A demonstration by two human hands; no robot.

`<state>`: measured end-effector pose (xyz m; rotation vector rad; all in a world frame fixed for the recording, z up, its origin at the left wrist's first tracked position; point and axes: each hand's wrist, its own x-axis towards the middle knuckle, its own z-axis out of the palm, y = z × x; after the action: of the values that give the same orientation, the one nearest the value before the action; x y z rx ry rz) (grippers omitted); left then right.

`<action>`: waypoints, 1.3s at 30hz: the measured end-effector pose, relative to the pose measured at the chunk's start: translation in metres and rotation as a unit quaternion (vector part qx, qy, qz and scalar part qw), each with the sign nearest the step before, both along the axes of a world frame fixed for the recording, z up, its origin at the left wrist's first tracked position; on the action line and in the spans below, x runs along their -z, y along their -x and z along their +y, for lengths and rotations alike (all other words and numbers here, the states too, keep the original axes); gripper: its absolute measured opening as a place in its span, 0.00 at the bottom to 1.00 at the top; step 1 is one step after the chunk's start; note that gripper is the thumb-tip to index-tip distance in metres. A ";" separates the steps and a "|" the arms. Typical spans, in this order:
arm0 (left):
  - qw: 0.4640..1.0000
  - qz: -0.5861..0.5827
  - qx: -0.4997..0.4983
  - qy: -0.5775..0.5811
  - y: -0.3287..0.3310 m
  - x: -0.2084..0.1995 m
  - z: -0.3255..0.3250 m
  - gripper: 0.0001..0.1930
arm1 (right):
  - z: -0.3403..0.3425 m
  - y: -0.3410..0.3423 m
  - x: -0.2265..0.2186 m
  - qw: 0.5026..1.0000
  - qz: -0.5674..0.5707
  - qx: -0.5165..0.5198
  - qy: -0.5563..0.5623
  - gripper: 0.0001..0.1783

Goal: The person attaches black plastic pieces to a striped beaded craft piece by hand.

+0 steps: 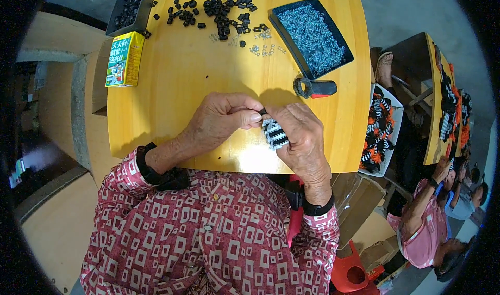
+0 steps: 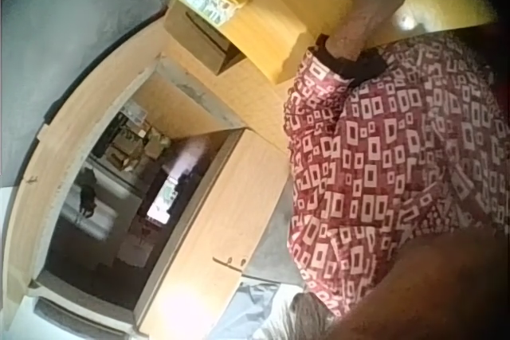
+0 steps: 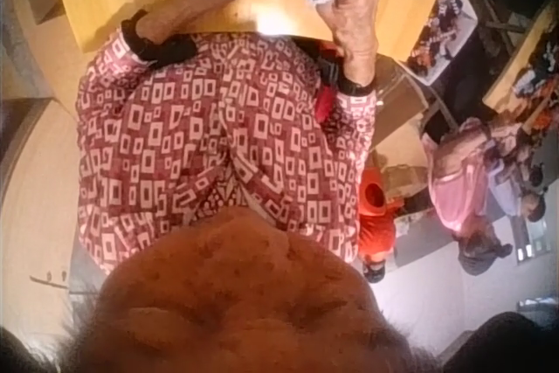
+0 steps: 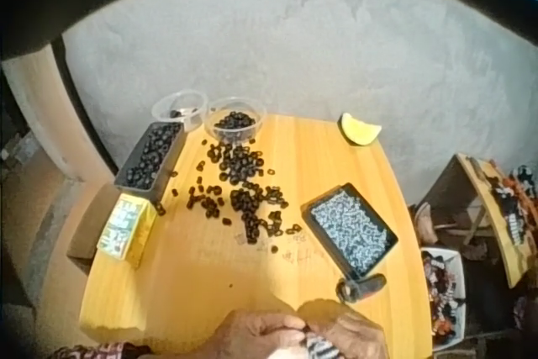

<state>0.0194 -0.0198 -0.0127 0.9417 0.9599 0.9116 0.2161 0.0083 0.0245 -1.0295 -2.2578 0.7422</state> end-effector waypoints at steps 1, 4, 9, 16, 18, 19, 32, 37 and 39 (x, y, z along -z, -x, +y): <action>0.999 0.032 0.010 -0.012 0.000 -0.001 0.000 0.10 | 0.000 0.000 -0.002 1.000 -0.017 -0.005 -0.020 0.20; 0.999 0.052 -0.004 -0.010 0.000 -0.003 -0.002 0.09 | 0.000 0.003 -0.008 0.996 -0.065 -0.010 -0.055 0.18; 0.996 0.075 -0.002 -0.042 0.001 -0.001 -0.002 0.09 | 0.000 0.004 -0.007 0.994 -0.085 -0.021 -0.068 0.18; 0.997 -0.068 -0.012 0.030 0.003 0.005 0.000 0.11 | -0.003 0.006 0.000 0.999 -0.006 0.022 0.033 0.17; 0.997 -0.063 -0.010 0.035 0.003 0.003 0.000 0.11 | -0.004 0.005 0.004 0.997 0.021 0.044 0.059 0.17; 0.998 -0.056 -0.009 0.039 0.002 0.002 0.001 0.11 | -0.005 0.002 0.008 0.997 0.037 0.040 0.060 0.18; 1.000 -0.011 -0.018 -0.007 0.000 0.002 -0.002 0.09 | -0.005 0.001 -0.001 1.000 -0.021 0.008 -0.016 0.20; 0.999 -0.038 -0.024 0.003 0.002 0.005 -0.003 0.09 | -0.006 0.004 0.002 0.999 -0.017 0.003 -0.037 0.19; 0.999 -0.032 -0.022 0.012 0.002 0.004 -0.002 0.09 | -0.009 0.005 0.005 0.999 -0.017 0.009 -0.043 0.19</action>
<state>0.0177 -0.0218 -0.0167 0.8698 0.9377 0.9605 0.2109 -0.0003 0.0199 -1.0277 -2.2863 0.6190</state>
